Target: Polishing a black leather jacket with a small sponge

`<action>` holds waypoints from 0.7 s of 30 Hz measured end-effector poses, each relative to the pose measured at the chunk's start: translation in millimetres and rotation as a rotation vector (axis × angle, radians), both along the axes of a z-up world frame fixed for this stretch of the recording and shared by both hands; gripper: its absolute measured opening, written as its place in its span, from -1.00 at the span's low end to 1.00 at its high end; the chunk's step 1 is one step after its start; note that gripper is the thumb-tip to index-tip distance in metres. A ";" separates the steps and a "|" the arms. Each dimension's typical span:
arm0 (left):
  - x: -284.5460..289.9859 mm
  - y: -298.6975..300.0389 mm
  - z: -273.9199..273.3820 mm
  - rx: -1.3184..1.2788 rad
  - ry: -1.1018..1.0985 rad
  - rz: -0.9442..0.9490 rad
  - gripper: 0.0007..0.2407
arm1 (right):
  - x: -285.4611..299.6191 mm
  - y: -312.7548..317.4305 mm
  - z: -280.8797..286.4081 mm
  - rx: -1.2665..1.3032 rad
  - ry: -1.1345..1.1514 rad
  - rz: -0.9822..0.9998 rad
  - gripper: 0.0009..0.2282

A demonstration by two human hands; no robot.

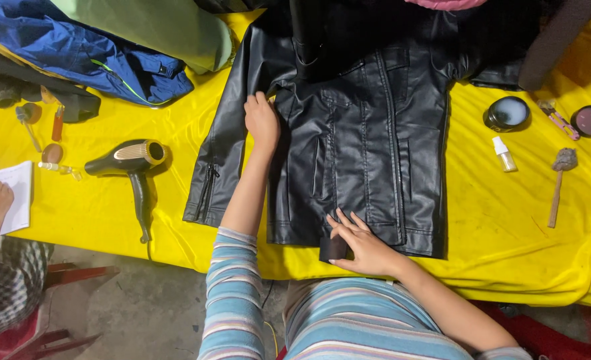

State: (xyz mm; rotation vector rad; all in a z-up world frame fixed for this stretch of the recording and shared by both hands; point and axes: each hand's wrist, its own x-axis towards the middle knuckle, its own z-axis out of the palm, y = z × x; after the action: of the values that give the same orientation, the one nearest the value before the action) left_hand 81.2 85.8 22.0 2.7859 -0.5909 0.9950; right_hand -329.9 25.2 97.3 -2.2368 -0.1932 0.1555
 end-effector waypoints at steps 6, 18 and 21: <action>-34.3 -15.4 13.5 -0.099 0.234 -0.289 -0.37 | -1.1 5.5 -6.1 0.000 0.027 -0.010 -0.60; 11.8 -6.3 32.2 0.053 0.090 -0.272 -0.73 | 10.0 24.1 21.3 0.068 -0.037 0.072 -0.60; 36.7 18.3 39.8 0.078 0.023 -0.169 -0.70 | 24.7 43.5 10.6 0.089 -0.090 0.131 -0.60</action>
State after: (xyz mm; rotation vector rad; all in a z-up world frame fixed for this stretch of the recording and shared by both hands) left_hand 117.9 104.1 61.7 2.7526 -0.8625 0.9229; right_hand -305.2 68.7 107.9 -2.1445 -0.3888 0.1140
